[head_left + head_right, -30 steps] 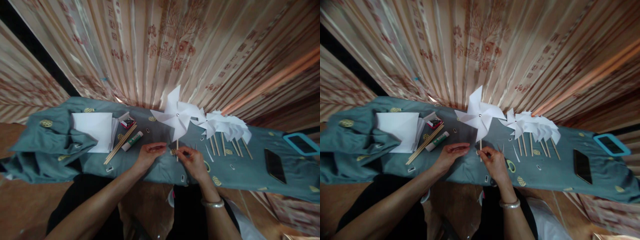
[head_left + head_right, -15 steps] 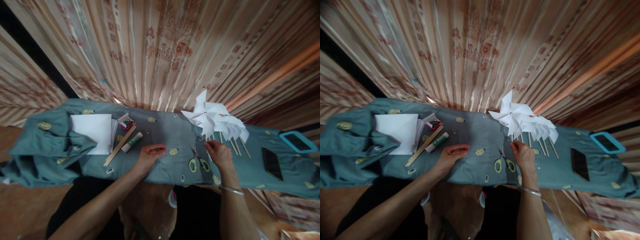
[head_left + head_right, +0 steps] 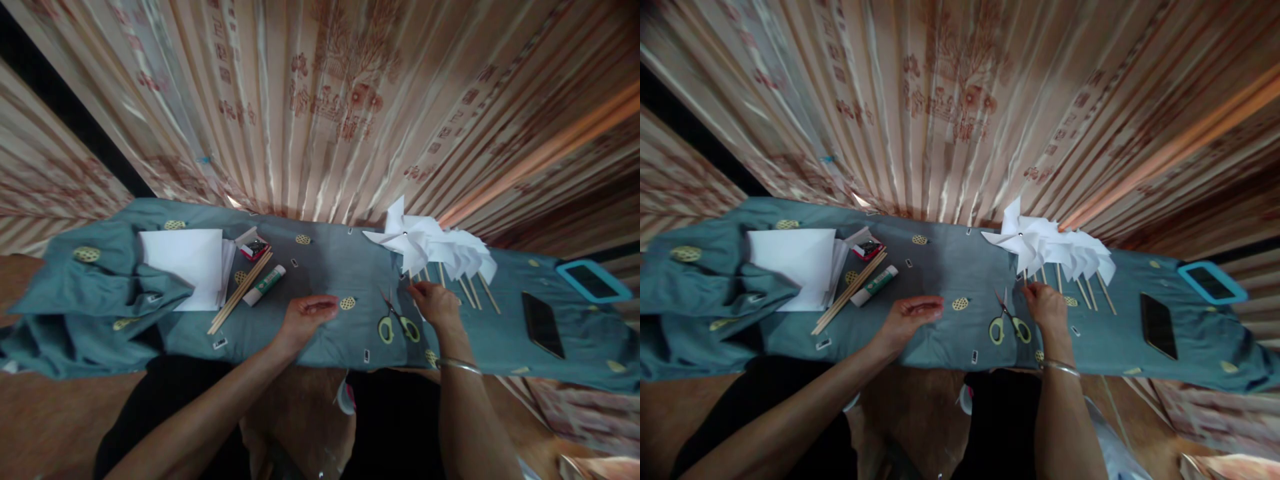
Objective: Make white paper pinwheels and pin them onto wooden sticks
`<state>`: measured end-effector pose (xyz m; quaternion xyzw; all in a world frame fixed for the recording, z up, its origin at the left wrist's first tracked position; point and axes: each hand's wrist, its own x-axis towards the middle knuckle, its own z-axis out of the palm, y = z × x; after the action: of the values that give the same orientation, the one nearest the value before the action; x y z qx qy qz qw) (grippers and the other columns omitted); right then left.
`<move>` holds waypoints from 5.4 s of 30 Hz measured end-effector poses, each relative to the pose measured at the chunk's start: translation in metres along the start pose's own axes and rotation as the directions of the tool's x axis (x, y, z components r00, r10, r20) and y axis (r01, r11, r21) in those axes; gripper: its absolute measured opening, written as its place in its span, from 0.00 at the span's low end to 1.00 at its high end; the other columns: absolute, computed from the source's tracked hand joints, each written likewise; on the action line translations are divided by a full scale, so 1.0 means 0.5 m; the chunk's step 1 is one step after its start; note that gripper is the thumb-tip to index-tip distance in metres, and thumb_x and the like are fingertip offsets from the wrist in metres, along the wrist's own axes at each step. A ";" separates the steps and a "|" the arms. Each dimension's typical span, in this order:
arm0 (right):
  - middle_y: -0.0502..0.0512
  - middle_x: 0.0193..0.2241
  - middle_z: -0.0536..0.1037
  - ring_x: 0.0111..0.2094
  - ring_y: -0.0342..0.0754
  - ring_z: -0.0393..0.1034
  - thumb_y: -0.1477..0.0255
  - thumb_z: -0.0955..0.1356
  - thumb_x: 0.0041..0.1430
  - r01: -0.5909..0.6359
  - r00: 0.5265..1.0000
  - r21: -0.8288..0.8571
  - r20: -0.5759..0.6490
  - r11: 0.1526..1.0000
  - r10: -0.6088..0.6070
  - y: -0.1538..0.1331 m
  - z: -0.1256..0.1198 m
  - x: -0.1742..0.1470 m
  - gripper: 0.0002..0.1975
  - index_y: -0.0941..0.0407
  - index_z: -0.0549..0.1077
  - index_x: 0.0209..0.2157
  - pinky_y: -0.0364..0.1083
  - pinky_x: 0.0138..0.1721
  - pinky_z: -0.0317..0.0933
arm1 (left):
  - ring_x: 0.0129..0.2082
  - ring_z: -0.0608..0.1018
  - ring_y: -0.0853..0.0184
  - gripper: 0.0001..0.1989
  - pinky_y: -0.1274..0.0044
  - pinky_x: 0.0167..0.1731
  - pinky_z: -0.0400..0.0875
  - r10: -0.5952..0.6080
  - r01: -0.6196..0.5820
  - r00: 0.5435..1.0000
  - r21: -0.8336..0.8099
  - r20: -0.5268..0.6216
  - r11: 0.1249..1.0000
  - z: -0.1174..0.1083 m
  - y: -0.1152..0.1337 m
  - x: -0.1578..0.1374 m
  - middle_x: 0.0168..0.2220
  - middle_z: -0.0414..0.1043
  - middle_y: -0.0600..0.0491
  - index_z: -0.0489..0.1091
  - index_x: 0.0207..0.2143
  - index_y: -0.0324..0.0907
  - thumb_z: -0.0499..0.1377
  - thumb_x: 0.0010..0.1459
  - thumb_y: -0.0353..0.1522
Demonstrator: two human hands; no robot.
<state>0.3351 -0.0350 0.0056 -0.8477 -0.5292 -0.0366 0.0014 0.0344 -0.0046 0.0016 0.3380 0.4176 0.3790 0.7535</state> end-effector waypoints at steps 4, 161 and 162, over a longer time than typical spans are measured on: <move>0.63 0.31 0.81 0.31 0.54 0.76 0.64 0.64 0.62 -0.003 0.999 -0.022 0.046 1.000 0.004 0.000 0.005 0.004 0.15 0.57 0.80 0.36 0.47 0.31 0.60 | 0.28 0.77 0.67 0.20 0.74 0.36 0.72 -0.001 0.001 1.000 -0.017 0.009 1.000 0.001 0.000 0.000 0.26 0.79 0.50 0.80 0.28 0.39 0.75 0.28 0.37; 0.56 0.34 0.81 0.38 0.52 0.73 0.72 0.62 0.66 0.699 0.691 0.285 -0.028 0.656 -0.723 -0.407 -0.037 -0.167 0.10 0.56 0.76 0.36 0.48 0.42 0.59 | 0.40 0.79 0.60 0.14 0.73 0.41 0.72 0.592 0.032 0.805 0.996 0.027 -0.088 -0.348 0.152 -0.070 0.38 0.80 0.45 0.78 0.36 0.40 0.52 0.62 0.32; 0.56 0.34 0.81 0.38 0.52 0.73 0.72 0.62 0.66 0.699 0.691 0.285 -0.030 0.656 -0.722 -0.407 -0.036 -0.167 0.11 0.56 0.76 0.36 0.48 0.42 0.59 | 0.40 0.79 0.59 0.14 0.73 0.41 0.71 0.592 0.035 0.806 0.996 0.019 -0.080 -0.348 0.153 -0.071 0.38 0.80 0.45 0.78 0.35 0.40 0.52 0.61 0.32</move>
<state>0.1148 -0.0213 0.0111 -0.5651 -0.8175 0.0757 0.0815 -0.1545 0.0358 0.0043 0.7516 0.6283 0.1885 0.0695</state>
